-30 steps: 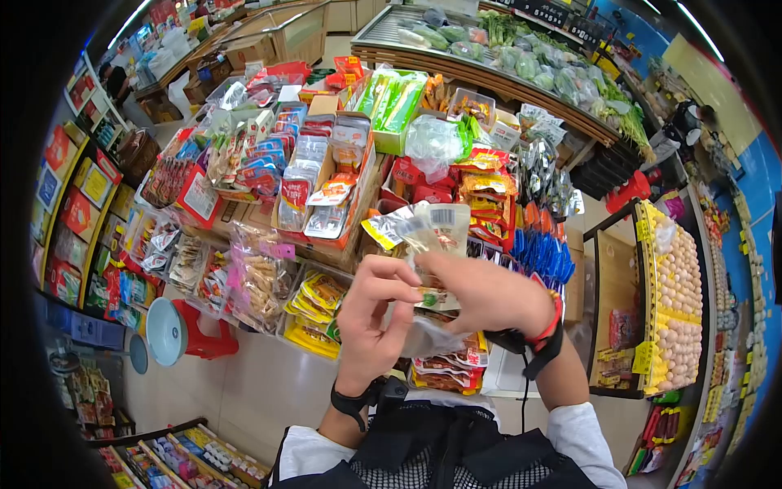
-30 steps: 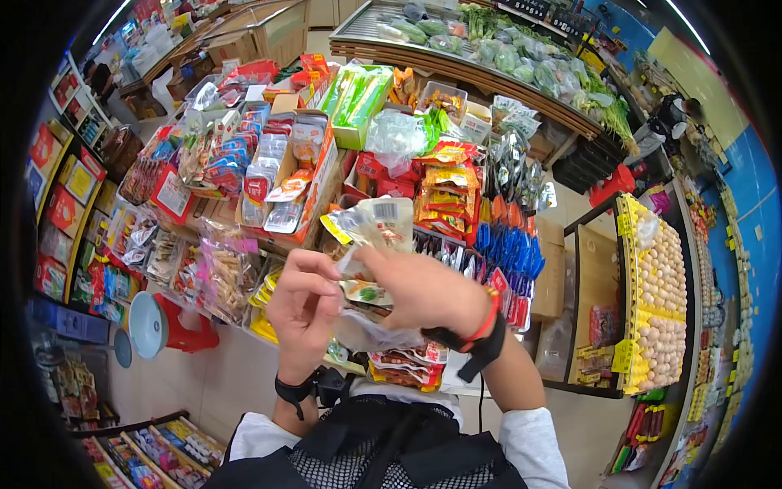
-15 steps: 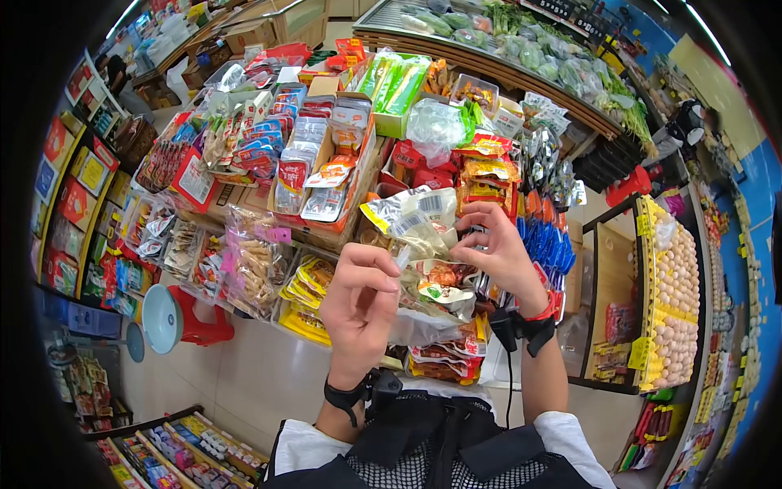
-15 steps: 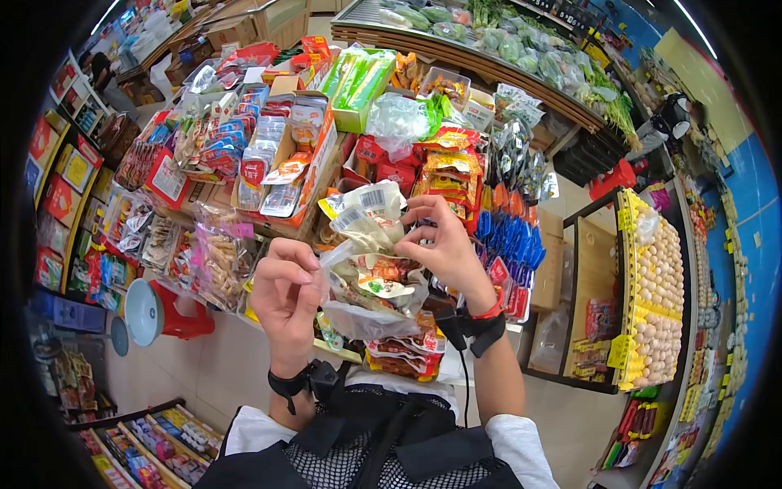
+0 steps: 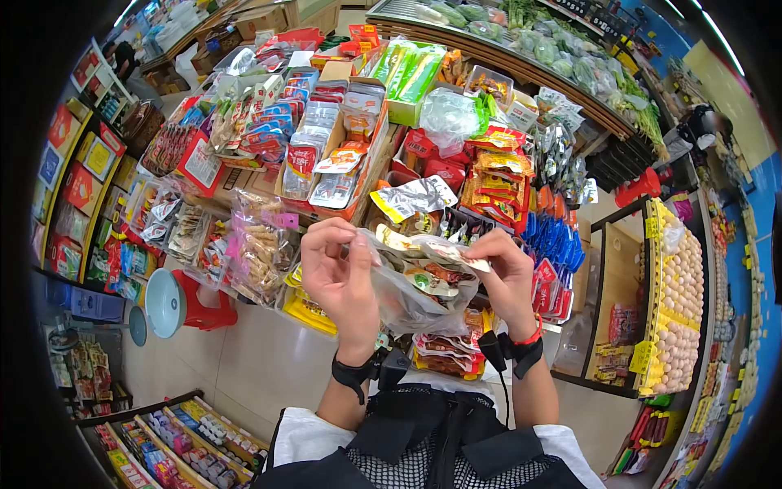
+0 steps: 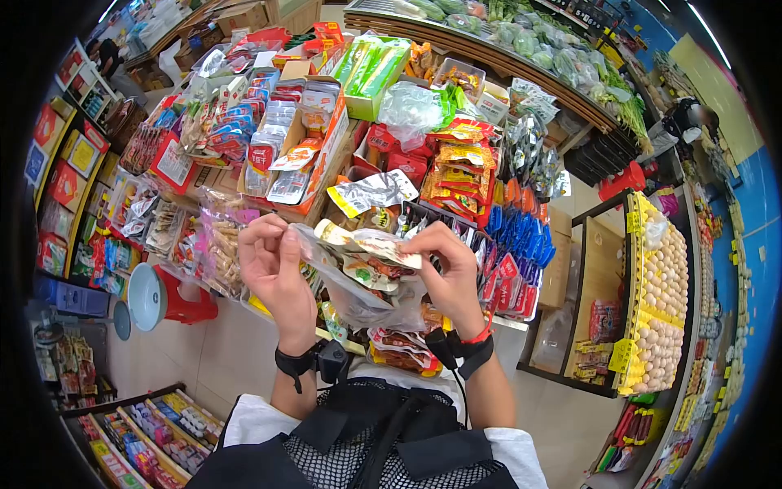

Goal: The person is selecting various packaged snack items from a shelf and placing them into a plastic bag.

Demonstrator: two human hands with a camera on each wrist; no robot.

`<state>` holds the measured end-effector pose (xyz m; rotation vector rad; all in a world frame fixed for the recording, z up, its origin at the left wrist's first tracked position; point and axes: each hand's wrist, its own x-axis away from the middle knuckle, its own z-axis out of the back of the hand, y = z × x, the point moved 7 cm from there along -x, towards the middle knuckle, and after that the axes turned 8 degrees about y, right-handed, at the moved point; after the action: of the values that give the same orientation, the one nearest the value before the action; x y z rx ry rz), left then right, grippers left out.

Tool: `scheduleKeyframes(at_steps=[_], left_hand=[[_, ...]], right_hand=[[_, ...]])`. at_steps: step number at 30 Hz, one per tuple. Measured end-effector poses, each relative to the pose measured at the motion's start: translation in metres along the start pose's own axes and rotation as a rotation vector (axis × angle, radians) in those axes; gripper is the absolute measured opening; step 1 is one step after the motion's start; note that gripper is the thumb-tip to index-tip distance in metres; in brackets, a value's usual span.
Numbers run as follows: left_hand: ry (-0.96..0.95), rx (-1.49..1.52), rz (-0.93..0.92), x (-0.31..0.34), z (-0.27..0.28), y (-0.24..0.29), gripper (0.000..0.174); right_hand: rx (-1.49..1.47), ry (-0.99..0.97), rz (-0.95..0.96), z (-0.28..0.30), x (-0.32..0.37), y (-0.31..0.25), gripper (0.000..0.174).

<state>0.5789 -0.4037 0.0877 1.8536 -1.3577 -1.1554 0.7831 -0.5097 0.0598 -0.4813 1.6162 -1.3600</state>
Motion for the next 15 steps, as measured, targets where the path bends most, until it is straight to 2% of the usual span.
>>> scheduleKeyframes(at_steps=[4,7,9,10,12,15], left_hand=[[0.025,-0.022,0.010,-0.002,0.007,-0.008,0.015],[-0.045,-0.064,-0.033,-0.001,-0.001,-0.007,0.015],[-0.127,-0.060,-0.067,0.002,-0.013,-0.003,0.015],[-0.165,-0.035,-0.011,0.005,-0.014,-0.006,0.016],[-0.165,-0.061,-0.071,0.004,-0.020,-0.002,0.017],[-0.188,-0.084,-0.150,0.000,-0.019,0.002,0.020]], right_hand=[[-0.220,0.128,-0.100,0.016,0.016,0.015,0.018],[-0.218,0.053,-0.122,0.013,0.017,0.011,0.018],[0.082,-0.059,0.074,-0.002,0.010,-0.007,0.022],[0.162,-0.124,0.063,-0.011,0.007,-0.018,0.023],[0.275,-0.199,0.046,-0.029,0.000,-0.037,0.028],[0.445,-0.283,0.088,-0.042,-0.005,-0.045,0.026]])
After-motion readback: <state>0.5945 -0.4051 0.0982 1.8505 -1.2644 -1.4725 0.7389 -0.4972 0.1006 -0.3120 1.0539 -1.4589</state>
